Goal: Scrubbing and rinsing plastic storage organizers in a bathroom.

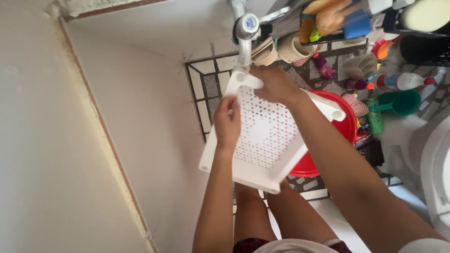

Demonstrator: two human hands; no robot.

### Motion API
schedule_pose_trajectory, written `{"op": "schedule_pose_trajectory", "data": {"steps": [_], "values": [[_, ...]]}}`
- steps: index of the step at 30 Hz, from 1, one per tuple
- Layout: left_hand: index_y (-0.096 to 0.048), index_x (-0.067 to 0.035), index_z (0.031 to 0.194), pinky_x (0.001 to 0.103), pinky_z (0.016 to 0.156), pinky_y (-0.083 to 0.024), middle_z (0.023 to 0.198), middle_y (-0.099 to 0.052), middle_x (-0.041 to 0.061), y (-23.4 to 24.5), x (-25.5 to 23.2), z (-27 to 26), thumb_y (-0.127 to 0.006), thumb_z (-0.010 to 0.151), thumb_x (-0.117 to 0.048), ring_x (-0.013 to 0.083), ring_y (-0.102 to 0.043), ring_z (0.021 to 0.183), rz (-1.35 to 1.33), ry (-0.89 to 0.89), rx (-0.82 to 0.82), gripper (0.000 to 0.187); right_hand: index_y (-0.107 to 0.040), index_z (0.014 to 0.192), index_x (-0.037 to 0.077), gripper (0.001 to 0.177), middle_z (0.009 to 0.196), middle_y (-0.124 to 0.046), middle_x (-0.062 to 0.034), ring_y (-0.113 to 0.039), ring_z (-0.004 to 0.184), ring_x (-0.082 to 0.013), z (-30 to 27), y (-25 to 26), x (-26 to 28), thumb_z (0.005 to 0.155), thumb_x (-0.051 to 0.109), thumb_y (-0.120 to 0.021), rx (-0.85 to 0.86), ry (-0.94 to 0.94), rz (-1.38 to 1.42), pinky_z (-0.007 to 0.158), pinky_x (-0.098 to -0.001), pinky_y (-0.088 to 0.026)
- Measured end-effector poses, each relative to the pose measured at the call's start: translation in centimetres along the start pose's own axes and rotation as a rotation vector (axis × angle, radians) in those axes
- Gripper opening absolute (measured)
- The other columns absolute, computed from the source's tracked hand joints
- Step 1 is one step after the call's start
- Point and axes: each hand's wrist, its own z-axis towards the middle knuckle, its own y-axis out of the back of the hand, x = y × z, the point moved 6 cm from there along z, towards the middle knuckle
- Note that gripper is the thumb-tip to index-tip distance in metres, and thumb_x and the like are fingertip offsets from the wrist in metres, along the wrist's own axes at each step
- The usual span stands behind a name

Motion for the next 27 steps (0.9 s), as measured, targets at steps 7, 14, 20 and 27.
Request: {"op": "schedule_pose_trajectory", "data": {"steps": [7,14,20,27], "values": [[-0.070,-0.008,0.115,0.042,0.089,-0.055,0.106,-0.064,0.009,-3.3,-3.1,4.7,-0.064,0.098,-0.005,0.0307,-0.063,0.102,0.462,-0.337,0.023,0.019,-0.063,0.138,0.010,0.068,0.117,-0.071,-0.0237,-0.066,0.107,-0.0418,-0.7,-0.5,-0.7,0.071,0.013,-0.075,0.046,-0.029,-0.026,0.093,-0.0497,-0.052],[-0.060,-0.006,0.112,0.042,0.088,-0.055,0.119,-0.052,0.015,-4.8,-1.1,7.6,-0.074,0.088,-0.007,0.0317,-0.061,0.107,0.208,-0.175,-0.033,0.027,-0.057,0.148,0.020,0.079,0.110,-0.071,-0.0239,-0.067,0.102,-0.0408,-0.3,1.5,0.4,0.072,0.015,-0.074,0.163,-0.232,-0.033,0.092,-0.0473,-0.053],[-0.055,-0.002,0.116,0.040,0.094,-0.055,0.116,-0.068,0.019,-6.3,7.2,12.2,-0.076,0.078,-0.006,0.0304,-0.069,0.110,0.172,0.328,0.356,0.044,-0.060,0.142,0.017,0.073,0.116,-0.072,-0.0221,-0.068,0.106,-0.0395,-0.9,-0.7,-0.9,0.071,0.016,-0.075,0.121,-0.105,-0.074,0.096,-0.0466,-0.053],[-0.053,-0.001,0.144,0.039,0.116,-0.041,0.143,-0.059,0.025,-9.2,5.7,10.3,-0.047,0.090,-0.004,0.0348,-0.053,0.139,0.284,0.263,0.618,0.054,-0.059,0.144,0.016,0.079,0.112,-0.071,-0.0229,-0.067,0.101,-0.0425,-0.6,-0.3,-1.0,0.067,0.015,-0.075,0.075,-0.079,-0.139,0.091,-0.0505,-0.052]]}}
